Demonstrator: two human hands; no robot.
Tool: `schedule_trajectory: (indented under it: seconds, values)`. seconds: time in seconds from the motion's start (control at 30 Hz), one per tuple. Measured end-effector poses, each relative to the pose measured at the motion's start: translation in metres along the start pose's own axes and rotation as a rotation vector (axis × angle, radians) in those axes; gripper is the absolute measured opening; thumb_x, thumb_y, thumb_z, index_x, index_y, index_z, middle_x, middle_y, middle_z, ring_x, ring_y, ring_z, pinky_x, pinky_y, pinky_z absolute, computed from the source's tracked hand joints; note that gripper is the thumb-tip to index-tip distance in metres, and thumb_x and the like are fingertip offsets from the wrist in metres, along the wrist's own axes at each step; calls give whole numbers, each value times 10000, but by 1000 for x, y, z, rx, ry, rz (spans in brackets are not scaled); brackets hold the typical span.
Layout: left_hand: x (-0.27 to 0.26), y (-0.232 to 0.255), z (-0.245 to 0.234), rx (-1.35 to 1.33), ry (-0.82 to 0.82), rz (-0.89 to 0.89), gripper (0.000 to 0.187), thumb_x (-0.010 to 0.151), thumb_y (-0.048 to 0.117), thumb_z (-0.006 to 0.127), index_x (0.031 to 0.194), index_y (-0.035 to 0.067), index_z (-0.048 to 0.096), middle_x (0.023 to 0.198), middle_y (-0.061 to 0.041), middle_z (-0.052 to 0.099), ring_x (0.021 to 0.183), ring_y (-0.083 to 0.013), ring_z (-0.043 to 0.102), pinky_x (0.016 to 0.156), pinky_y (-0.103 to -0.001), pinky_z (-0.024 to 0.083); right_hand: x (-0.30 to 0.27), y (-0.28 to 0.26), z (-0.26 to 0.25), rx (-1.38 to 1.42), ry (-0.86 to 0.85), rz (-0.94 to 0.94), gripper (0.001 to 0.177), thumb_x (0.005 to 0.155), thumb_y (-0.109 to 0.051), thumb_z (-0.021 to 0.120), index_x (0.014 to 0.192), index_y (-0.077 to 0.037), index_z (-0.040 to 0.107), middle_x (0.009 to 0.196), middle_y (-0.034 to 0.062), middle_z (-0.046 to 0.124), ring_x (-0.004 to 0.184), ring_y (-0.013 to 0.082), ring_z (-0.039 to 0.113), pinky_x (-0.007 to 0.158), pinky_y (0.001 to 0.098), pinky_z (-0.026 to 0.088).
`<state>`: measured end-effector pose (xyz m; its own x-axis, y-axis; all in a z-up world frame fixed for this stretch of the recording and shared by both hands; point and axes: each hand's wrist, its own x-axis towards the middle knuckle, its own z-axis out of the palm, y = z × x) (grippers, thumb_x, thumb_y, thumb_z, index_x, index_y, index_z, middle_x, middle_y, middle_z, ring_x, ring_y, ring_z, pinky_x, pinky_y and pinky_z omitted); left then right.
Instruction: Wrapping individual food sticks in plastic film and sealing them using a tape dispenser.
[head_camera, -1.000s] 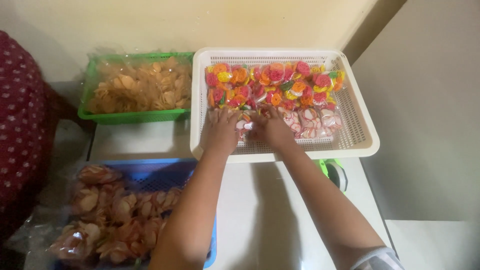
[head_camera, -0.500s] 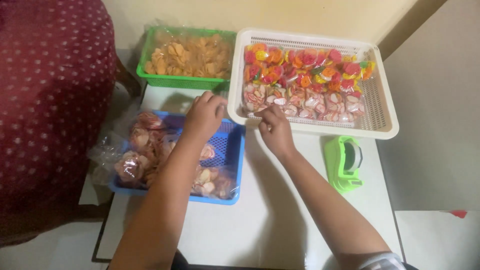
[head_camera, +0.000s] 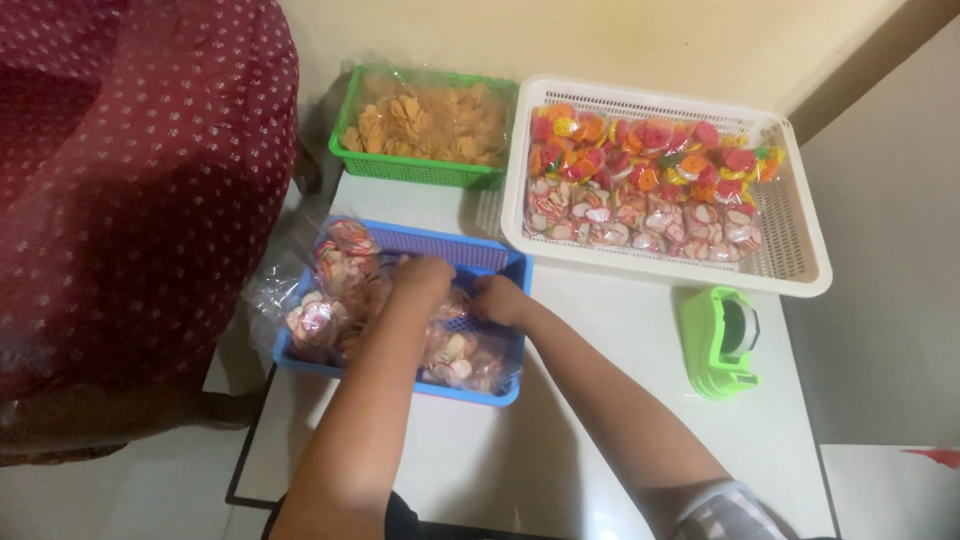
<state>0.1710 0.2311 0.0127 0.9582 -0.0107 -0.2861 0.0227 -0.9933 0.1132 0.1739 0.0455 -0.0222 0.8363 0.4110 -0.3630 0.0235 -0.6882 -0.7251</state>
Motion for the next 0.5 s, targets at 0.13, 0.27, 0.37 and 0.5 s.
schedule_trajectory:
  seconds: [0.13,0.27,0.37,0.5]
  values:
    - [11,16,-9,-15,-141,-37,288,909,57,567,1102,72,781,1232,-173,732,1289,-357,613,1192,-569,252,5,0,17,62,-173,16,364,796,-234,746,1112,-54,743,909,231,746,936,371,748,787,436,602]
    - [9,15,-2,35,-137,-52,331,935,47,487,1106,54,770,1220,-141,741,1266,-325,625,1208,-578,25,-12,-27,18,619,-184,157,346,813,-8,741,1155,17,699,895,231,711,854,312,756,748,390,636]
    - [-13,20,-29,47,-130,-54,360,950,48,454,1125,82,767,1247,-94,738,1286,-295,619,1189,-585,49,-20,-37,8,722,-147,162,454,839,-39,768,1272,15,640,1047,178,687,952,263,724,839,364,619]
    - [-39,16,-77,-141,-112,11,287,911,73,646,1195,75,693,1210,-117,737,1305,-338,595,1151,-594,225,-2,-16,3,806,19,-9,565,719,106,713,1263,-27,638,999,136,722,878,233,721,736,306,619]
